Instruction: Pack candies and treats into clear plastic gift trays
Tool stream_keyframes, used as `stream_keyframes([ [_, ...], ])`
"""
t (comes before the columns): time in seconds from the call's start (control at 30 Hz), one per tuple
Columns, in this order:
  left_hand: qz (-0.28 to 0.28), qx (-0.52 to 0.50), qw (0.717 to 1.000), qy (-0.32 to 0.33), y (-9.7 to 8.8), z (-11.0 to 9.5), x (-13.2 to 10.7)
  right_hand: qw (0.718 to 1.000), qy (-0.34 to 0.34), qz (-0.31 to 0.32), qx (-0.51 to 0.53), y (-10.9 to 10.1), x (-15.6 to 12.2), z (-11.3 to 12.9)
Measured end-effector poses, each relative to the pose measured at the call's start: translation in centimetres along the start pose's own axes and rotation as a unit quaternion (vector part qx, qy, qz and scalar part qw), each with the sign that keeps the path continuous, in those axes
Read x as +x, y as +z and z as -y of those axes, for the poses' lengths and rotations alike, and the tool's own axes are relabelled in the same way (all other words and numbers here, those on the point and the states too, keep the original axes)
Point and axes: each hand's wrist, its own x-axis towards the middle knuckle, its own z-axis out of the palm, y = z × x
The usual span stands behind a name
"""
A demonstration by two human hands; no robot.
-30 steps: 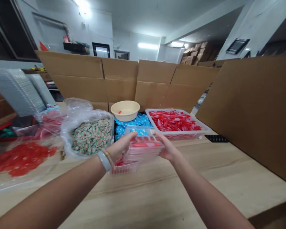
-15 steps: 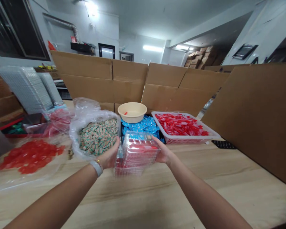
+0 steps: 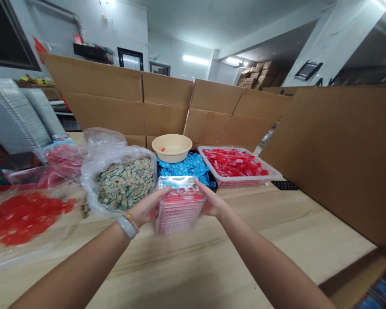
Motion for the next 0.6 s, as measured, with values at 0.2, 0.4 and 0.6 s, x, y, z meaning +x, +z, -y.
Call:
stream_keyframes([
  [0.2, -0.032, -0.002, 0.999, -0.028, -0.3, 0.5, 0.9, 0.999, 0.002, -0.046, -0.019, 0.6, 0.4, 0.2],
  [0.4, -0.045, 0.072, 0.996, -0.042, 0.4, 0.1, 1.2, 0.945, -0.202, -0.242, -0.090, -2.2, -5.7, -0.9],
  [0.6, -0.137, 0.118, 0.981, -0.074, 1.4, -0.4, 1.5, 0.886, -0.350, -0.305, -0.013, -8.8, -16.1, -7.8],
])
